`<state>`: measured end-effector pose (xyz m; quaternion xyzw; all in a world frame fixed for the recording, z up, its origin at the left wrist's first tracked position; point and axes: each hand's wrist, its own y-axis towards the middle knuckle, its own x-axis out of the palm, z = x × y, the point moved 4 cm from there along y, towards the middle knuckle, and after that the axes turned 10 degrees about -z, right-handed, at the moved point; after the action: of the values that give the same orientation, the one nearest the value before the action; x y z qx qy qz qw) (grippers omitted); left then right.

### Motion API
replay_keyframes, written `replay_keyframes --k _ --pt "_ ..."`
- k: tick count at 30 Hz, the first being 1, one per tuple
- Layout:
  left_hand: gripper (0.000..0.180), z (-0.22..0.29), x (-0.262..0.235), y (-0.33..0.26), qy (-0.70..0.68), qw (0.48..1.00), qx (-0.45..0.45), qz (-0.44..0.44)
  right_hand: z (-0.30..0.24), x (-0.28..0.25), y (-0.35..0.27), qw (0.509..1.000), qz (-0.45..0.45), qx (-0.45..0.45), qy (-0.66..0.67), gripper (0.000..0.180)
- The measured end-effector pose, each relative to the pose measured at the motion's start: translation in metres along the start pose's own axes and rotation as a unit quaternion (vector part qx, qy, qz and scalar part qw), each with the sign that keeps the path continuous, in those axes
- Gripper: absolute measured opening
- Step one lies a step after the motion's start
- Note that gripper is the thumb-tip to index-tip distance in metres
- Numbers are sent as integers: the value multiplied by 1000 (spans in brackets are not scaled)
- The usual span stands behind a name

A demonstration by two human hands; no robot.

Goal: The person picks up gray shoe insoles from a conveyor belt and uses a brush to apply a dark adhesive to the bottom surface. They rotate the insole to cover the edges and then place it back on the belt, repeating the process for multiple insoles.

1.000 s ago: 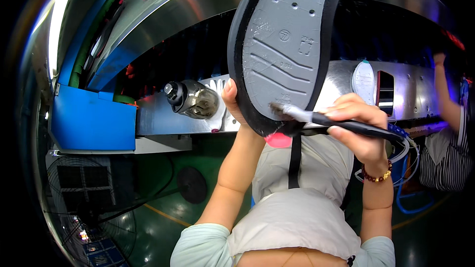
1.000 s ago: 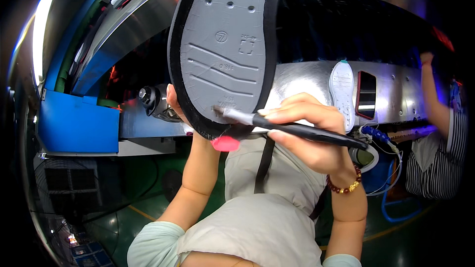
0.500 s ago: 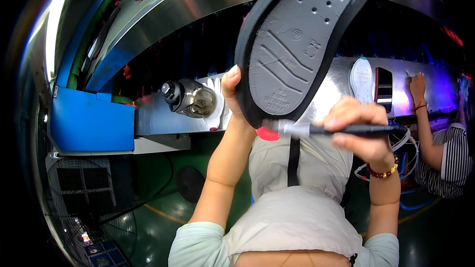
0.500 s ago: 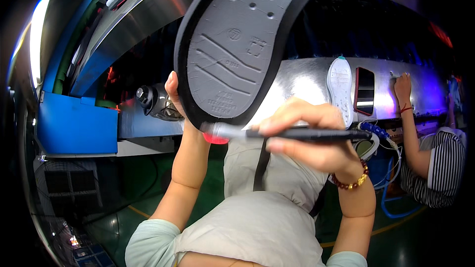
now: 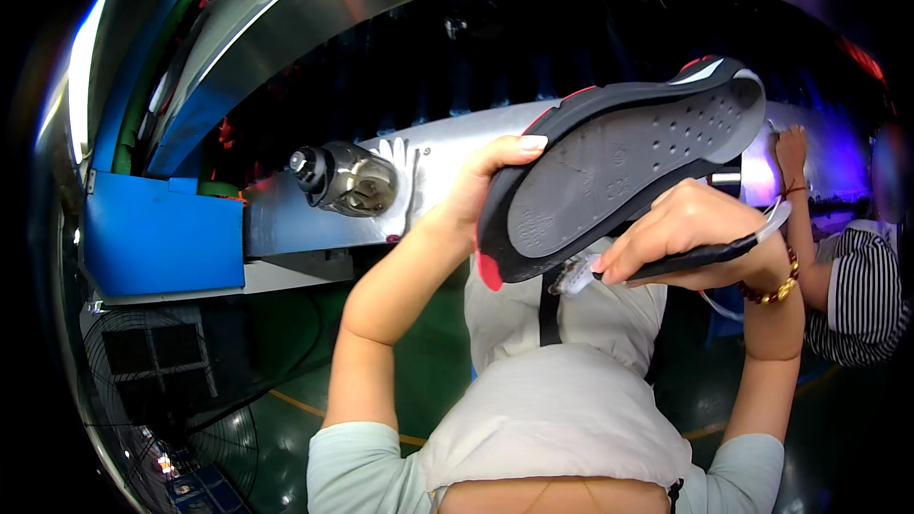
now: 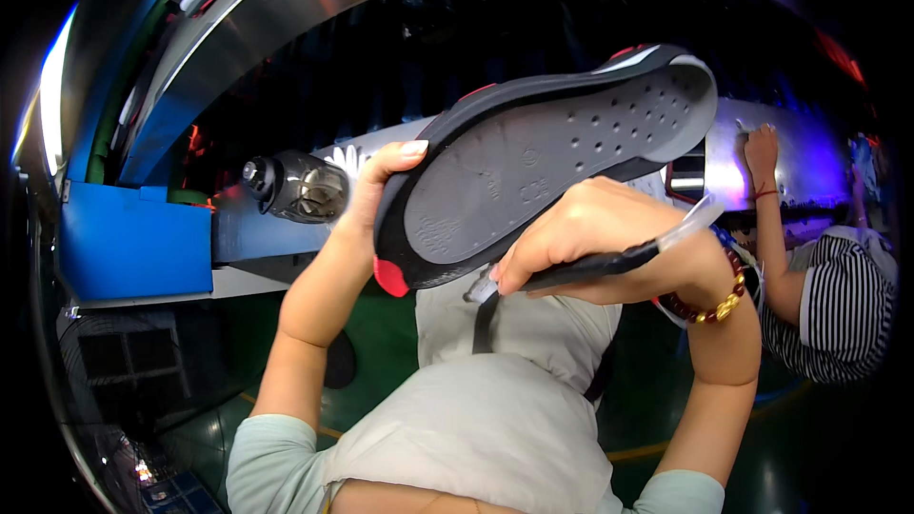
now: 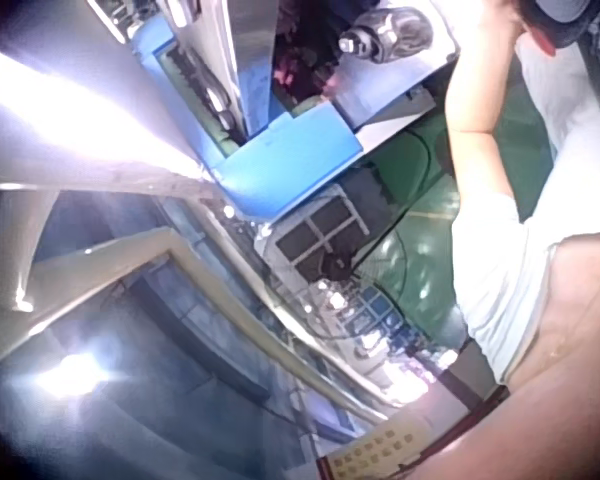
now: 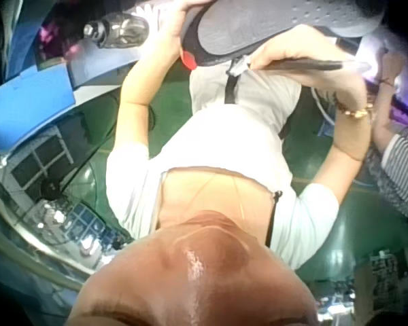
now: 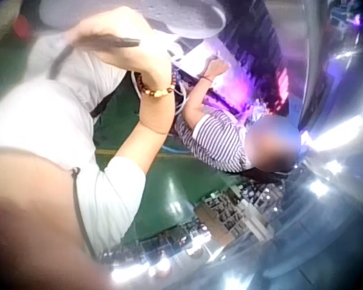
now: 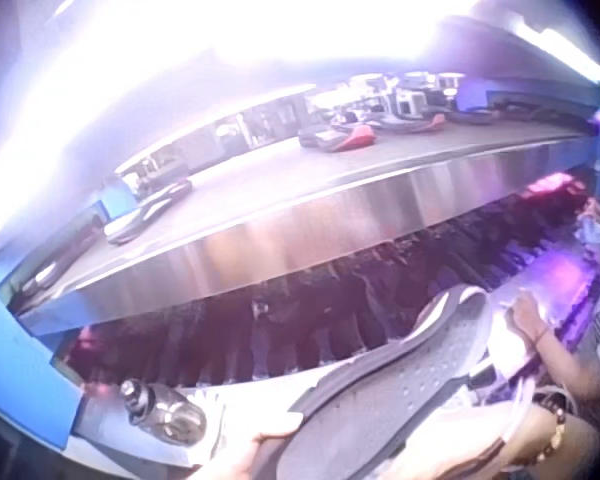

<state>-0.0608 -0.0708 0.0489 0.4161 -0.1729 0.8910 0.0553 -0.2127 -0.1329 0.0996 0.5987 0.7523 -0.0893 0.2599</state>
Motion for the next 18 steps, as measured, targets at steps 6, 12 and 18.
replay_keyframes --k 6,12,18 --pt "49 -15 -11 -4 68 994 -83 30 23 10 -11 997 -25 69 18 15" --pt "54 -23 -13 -13 -29 994 -82 67 14 -6 -20 998 25 49 -14 14" --pt "47 -28 -33 -20 -3 994 -78 77 7 -3 -21 975 -130 157 -88 13"
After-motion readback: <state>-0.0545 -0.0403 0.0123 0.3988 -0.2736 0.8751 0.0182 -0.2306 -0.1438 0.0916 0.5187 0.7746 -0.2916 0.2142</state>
